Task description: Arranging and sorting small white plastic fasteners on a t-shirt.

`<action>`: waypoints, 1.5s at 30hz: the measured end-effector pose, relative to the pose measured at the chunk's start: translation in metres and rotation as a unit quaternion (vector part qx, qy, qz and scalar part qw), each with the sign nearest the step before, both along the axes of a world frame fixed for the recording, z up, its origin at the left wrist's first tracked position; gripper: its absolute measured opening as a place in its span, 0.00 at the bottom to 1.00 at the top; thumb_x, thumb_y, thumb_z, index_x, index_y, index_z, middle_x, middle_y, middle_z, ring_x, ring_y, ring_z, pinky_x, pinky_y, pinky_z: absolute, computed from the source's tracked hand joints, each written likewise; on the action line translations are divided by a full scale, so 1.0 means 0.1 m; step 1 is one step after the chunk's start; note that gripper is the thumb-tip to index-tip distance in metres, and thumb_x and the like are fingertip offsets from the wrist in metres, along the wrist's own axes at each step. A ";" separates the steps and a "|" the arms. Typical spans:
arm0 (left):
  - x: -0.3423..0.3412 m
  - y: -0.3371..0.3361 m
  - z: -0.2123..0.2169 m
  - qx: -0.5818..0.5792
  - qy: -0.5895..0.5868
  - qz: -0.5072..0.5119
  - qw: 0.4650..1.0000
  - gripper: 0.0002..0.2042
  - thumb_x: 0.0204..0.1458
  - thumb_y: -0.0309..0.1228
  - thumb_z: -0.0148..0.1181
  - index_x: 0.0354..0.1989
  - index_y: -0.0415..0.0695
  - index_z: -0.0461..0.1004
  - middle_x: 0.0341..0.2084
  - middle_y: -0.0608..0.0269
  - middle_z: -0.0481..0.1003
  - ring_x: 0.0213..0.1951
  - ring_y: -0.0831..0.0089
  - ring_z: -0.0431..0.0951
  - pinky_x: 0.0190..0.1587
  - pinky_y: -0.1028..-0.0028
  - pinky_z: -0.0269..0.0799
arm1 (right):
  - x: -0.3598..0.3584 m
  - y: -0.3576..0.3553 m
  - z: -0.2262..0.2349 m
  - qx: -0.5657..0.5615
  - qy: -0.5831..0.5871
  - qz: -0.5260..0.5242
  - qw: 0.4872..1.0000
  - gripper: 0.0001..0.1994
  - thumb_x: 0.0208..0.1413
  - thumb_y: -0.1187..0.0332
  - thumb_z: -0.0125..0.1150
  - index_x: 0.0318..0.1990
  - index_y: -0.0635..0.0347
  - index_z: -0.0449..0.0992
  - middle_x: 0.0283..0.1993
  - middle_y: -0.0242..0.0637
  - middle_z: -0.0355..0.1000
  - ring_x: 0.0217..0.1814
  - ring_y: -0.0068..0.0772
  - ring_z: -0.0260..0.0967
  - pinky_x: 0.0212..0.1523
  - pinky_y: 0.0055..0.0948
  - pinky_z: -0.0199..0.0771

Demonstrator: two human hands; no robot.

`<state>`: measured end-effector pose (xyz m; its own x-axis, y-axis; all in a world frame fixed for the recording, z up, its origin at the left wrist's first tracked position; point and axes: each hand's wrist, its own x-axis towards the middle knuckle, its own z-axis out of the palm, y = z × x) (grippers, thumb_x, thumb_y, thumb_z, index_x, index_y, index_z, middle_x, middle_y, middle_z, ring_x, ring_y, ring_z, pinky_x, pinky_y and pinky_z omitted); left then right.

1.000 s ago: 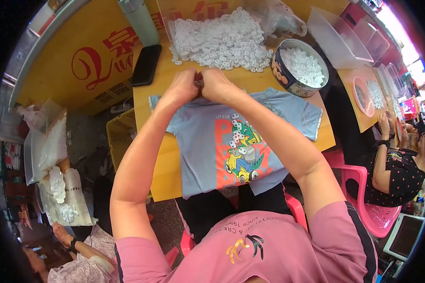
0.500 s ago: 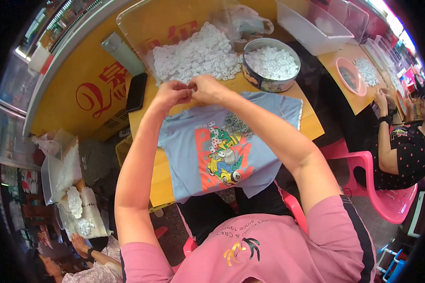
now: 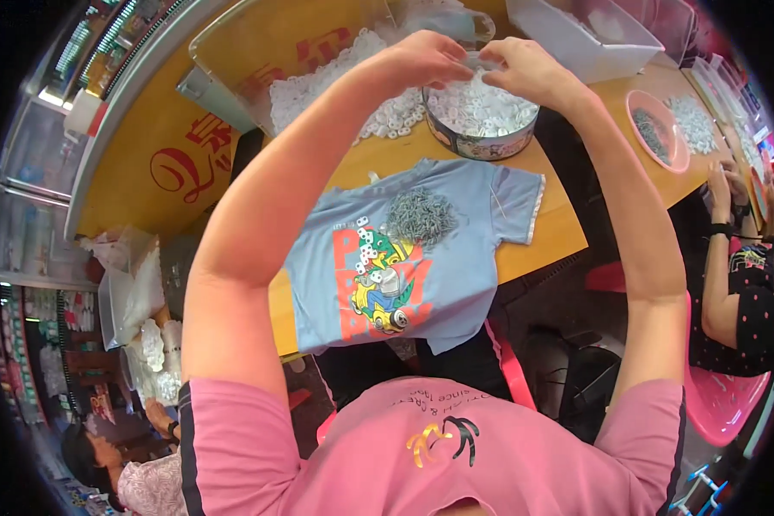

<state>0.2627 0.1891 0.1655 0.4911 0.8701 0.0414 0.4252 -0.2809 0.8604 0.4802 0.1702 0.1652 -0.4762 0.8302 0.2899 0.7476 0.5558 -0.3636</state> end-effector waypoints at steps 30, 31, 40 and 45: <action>-2.04 -0.92 -1.78 0.165 -0.136 0.391 0.895 0.07 0.60 0.28 0.62 0.42 0.39 0.80 0.32 0.60 0.79 0.33 0.74 0.78 0.38 0.72 0.74 | -1.88 -0.19 -1.25 0.019 -0.047 0.077 0.996 0.18 0.59 0.73 0.61 0.57 0.57 0.76 0.62 0.48 0.66 0.57 0.59 0.72 0.54 0.48 0.76; -2.02 -0.93 -1.76 0.195 -0.112 0.388 0.894 0.06 0.60 0.27 0.61 0.42 0.40 0.80 0.33 0.59 0.79 0.32 0.71 0.78 0.37 0.71 0.74 | -1.89 -0.19 -1.25 0.017 -0.052 0.078 0.996 0.18 0.59 0.73 0.61 0.57 0.57 0.76 0.62 0.48 0.66 0.57 0.59 0.72 0.54 0.48 0.76; -1.91 -1.02 -1.60 0.321 0.034 0.274 0.906 0.08 0.51 0.25 0.66 0.40 0.44 0.80 0.36 0.56 0.72 0.40 0.54 0.74 0.41 0.60 0.72 | -2.04 -0.30 -1.22 0.047 -0.067 0.095 0.992 0.17 0.58 0.70 0.65 0.55 0.53 0.77 0.62 0.47 0.67 0.59 0.56 0.71 0.50 0.46 0.79; -1.93 -1.01 -1.63 0.277 0.009 0.282 0.919 0.07 0.51 0.25 0.65 0.38 0.43 0.79 0.37 0.55 0.72 0.41 0.55 0.74 0.42 0.61 0.72 | -2.01 -0.33 -1.22 0.054 0.003 0.128 0.990 0.16 0.58 0.70 0.66 0.54 0.53 0.78 0.58 0.44 0.69 0.51 0.50 0.76 0.46 0.43 0.79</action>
